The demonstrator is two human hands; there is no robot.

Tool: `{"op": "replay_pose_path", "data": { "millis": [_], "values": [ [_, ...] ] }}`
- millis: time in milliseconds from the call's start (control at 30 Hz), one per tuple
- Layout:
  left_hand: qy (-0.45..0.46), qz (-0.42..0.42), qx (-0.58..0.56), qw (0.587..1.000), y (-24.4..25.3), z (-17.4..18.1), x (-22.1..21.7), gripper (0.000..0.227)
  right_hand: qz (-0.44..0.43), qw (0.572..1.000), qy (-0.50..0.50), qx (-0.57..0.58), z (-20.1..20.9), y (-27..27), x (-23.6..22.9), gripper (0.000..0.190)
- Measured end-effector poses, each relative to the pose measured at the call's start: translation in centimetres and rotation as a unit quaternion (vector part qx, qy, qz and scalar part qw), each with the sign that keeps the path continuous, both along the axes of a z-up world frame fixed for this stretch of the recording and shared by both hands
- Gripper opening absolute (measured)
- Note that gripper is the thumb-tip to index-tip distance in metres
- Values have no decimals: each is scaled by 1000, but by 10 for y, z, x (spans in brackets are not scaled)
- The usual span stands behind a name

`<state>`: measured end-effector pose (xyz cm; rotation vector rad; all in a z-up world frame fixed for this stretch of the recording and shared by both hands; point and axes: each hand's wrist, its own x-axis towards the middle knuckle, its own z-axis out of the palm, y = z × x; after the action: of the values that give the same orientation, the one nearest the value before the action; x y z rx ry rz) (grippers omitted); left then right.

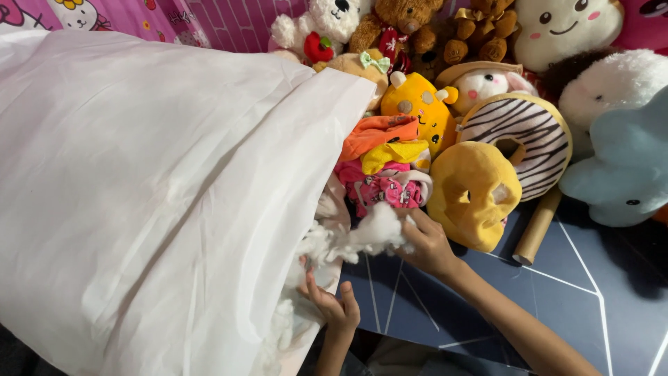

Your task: Stuffing a small plush toy with fiberfill and using a wooden stick to pack the material.

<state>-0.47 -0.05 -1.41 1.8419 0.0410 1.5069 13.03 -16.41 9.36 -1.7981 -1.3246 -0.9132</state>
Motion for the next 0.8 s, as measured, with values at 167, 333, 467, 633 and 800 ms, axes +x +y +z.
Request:
{"op": "replay_pose_path", "data": {
  "millis": [167, 333, 467, 633, 800],
  "values": [
    [-9, 71, 87, 994, -6, 26, -1, 50, 13, 995, 94, 12, -18, -24, 0, 38],
    [53, 9, 133, 990, -11, 51, -7, 31, 38, 992, 119, 2, -29, -37, -5, 33],
    [165, -146, 108, 970, -19, 78, -5, 46, 35, 979, 198, -13, -50, -47, -5, 35],
    [230, -223, 72, 944, -42, 80, 16, 46, 10, 960, 272, -71, -61, -67, -6, 43],
    [299, -257, 65, 917, -63, 84, 41, 44, 25, 959, 281, -38, -32, -81, -20, 59]
  ]
}}
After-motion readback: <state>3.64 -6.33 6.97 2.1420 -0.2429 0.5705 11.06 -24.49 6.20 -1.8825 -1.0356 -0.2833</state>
